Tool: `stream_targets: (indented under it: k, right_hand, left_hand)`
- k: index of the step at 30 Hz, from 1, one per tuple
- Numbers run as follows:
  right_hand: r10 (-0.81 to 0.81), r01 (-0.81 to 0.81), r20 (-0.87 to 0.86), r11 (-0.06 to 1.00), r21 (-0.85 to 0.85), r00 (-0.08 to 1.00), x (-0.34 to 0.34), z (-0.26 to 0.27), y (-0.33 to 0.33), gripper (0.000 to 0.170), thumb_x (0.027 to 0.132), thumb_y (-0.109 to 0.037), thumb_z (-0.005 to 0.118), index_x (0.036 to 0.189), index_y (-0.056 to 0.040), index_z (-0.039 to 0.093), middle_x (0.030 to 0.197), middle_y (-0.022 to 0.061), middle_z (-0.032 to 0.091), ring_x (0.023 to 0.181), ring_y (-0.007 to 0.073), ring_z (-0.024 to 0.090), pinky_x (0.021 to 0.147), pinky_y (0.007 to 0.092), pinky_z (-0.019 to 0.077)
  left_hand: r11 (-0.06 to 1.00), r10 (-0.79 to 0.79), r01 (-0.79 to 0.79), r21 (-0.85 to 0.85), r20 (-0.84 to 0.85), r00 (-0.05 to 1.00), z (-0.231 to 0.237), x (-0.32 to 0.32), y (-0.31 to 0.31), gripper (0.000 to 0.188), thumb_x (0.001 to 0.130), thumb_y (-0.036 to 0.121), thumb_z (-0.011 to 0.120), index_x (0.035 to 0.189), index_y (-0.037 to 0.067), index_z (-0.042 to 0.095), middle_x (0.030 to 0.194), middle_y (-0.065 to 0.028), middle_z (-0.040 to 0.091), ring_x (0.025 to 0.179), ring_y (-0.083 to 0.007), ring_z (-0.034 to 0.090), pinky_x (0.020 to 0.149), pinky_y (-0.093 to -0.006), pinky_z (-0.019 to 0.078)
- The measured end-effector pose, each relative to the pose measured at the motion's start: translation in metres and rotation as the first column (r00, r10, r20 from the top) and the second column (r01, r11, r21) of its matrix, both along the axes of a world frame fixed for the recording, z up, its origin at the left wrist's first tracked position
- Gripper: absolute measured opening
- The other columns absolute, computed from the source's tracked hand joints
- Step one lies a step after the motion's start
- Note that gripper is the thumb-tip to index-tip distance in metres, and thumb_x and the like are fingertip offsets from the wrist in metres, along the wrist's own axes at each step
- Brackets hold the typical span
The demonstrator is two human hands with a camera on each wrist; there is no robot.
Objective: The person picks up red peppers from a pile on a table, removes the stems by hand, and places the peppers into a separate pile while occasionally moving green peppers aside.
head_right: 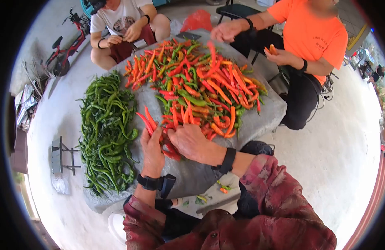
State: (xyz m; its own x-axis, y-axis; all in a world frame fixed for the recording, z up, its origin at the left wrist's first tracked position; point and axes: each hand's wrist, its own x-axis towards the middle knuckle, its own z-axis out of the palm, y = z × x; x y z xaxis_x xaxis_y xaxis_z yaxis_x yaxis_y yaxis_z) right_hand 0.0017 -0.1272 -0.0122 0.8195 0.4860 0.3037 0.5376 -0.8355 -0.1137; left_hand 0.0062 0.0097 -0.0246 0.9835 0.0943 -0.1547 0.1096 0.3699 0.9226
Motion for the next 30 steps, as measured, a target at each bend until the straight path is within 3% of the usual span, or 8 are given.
stream_targets:
  k: [4, 6, 11, 15, 21, 23, 25, 30]
  right_hand:
    - [-0.021, 0.055, -0.173, 0.98, 0.191, 0.985, 0.004, 0.011, -0.01, 0.014, 0.073, -0.012, 0.057, 0.083, -0.0022, 0.054, 0.059, 0.0166, 0.058, 0.059, 0.0345, 0.061, 0.049, 0.0433, 0.0466]
    - [-0.007, 0.121, -0.236, 0.873, 0.472, 0.972, 0.008, 0.016, -0.019, 0.012, 0.073, -0.009, 0.058, 0.084, -0.0045, 0.056, 0.06, 0.0133, 0.057, 0.056, 0.0321, 0.058, 0.05, 0.04, 0.0442]
    - [0.026, 0.226, -0.333, 0.685, 0.693, 0.943, 0.005, 0.031, -0.029, 0.014, 0.076, -0.005, 0.061, 0.089, -0.0033, 0.057, 0.059, 0.0038, 0.052, 0.052, 0.0114, 0.05, 0.05, 0.0285, 0.0412]
    - [0.107, 0.236, -0.365, 0.591, 0.771, 0.925, 0.003, 0.037, -0.027, 0.014, 0.079, -0.005, 0.059, 0.092, -0.0022, 0.056, 0.061, 0.0039, 0.051, 0.055, 0.0107, 0.05, 0.051, 0.0284, 0.0412]
    - [0.163, 0.162, -0.337, 0.638, 0.753, 0.927, 0.005, 0.033, -0.026, 0.027, 0.084, -0.006, 0.059, 0.108, -0.0018, 0.05, 0.068, 0.0031, 0.052, 0.061, 0.0096, 0.048, 0.056, 0.0271, 0.0426]
    - [0.186, 0.185, -0.337, 0.552, 0.813, 0.923, 0.004, 0.026, -0.025, 0.033, 0.085, -0.008, 0.061, 0.114, -0.0008, 0.046, 0.066, 0.003, 0.051, 0.062, 0.0091, 0.048, 0.059, 0.0272, 0.0432]
    - [0.183, 0.229, -0.386, 0.556, 0.799, 0.904, 0.003, 0.028, -0.026, 0.034, 0.085, -0.01, 0.063, 0.113, -0.0002, 0.047, 0.067, 0.0038, 0.053, 0.063, 0.0091, 0.048, 0.059, 0.0274, 0.0436]
    - [0.128, 0.212, -0.351, 0.594, 0.776, 0.927, 0.01, 0.017, -0.029, 0.031, 0.079, -0.011, 0.069, 0.103, -0.0006, 0.052, 0.065, 0.0091, 0.054, 0.059, 0.0152, 0.053, 0.055, 0.0313, 0.0434]
  left_hand:
    - [0.999, -0.036, 0.035, -0.028, -0.016, 0.999, -0.001, -0.001, 0.001, 0.017, 0.088, 0.011, 0.054, 0.103, 0.005, 0.054, 0.077, 0.0003, 0.055, 0.067, -0.0085, 0.051, 0.059, -0.0237, 0.0428]
    - [0.998, -0.045, 0.046, -0.036, 0.019, 0.999, 0.0, -0.002, -0.001, 0.016, 0.088, 0.011, 0.054, 0.104, 0.006, 0.054, 0.077, 0.0001, 0.056, 0.066, -0.0087, 0.051, 0.059, -0.0233, 0.0432]
    - [0.988, -0.15, 0.148, -0.048, -0.051, 0.987, 0.004, -0.005, -0.005, 0.015, 0.089, 0.012, 0.055, 0.103, 0.007, 0.054, 0.08, -0.0003, 0.058, 0.068, -0.0091, 0.056, 0.06, -0.0235, 0.0461]
    - [0.913, -0.348, 0.329, -0.241, -0.037, 0.937, 0.008, -0.011, -0.009, 0.015, 0.09, 0.014, 0.057, 0.103, 0.009, 0.055, 0.082, 0.001, 0.059, 0.069, -0.008, 0.057, 0.059, -0.0229, 0.0464]
    - [0.904, -0.352, 0.328, -0.275, -0.04, 0.935, 0.008, -0.012, -0.009, 0.017, 0.089, 0.014, 0.058, 0.106, 0.01, 0.056, 0.083, 0.0019, 0.06, 0.069, -0.0074, 0.057, 0.058, -0.0225, 0.0468]
    - [0.912, -0.347, 0.32, -0.258, -0.065, 0.936, 0.011, -0.008, -0.009, 0.017, 0.089, 0.013, 0.059, 0.105, 0.01, 0.057, 0.083, 0.0015, 0.061, 0.068, -0.0076, 0.057, 0.058, -0.0223, 0.0466]
    - [0.92, -0.342, 0.299, -0.254, -0.146, 0.928, 0.008, -0.015, -0.009, 0.017, 0.088, 0.012, 0.06, 0.104, 0.01, 0.058, 0.084, 0.0012, 0.062, 0.068, -0.0078, 0.057, 0.058, -0.0221, 0.0464]
    - [0.906, -0.298, 0.279, -0.32, -0.012, 0.954, -0.004, -0.007, -0.005, 0.015, 0.085, 0.009, 0.062, 0.1, 0.008, 0.061, 0.084, -0.0017, 0.063, 0.066, -0.0113, 0.057, 0.058, -0.0243, 0.0473]
